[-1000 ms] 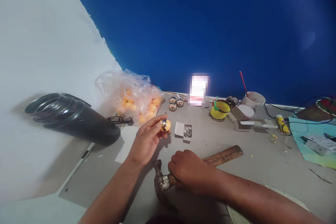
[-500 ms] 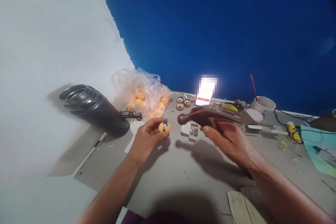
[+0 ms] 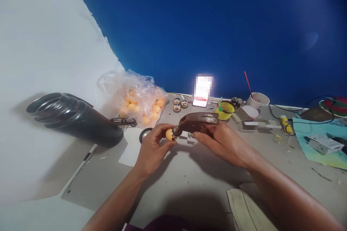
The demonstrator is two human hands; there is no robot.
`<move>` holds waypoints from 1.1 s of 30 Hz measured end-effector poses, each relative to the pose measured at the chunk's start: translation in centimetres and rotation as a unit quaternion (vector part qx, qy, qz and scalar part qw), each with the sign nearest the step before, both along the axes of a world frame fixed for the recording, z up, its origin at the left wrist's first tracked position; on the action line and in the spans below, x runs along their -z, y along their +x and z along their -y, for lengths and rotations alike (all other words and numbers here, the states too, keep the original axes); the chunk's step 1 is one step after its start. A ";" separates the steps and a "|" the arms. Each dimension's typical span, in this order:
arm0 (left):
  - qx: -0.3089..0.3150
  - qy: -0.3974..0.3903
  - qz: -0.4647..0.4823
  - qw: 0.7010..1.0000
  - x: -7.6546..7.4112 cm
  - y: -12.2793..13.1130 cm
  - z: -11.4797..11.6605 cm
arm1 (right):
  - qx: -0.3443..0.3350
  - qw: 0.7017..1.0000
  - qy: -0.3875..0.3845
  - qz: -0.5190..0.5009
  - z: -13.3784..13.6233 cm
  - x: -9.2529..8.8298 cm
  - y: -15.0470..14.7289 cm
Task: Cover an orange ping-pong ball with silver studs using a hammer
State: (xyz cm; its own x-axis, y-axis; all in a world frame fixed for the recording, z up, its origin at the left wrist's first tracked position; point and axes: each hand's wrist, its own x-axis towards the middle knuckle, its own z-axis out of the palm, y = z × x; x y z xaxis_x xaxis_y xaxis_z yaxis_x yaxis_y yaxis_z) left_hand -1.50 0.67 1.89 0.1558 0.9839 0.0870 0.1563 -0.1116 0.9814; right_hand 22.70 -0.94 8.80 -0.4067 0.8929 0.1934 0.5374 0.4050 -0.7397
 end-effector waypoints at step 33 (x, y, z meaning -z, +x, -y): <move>-0.028 -0.211 0.289 0.933 -0.7 -1.2 -1.6 | -0.108 0.958 -0.071 0.255 0.5 4.0 -3.0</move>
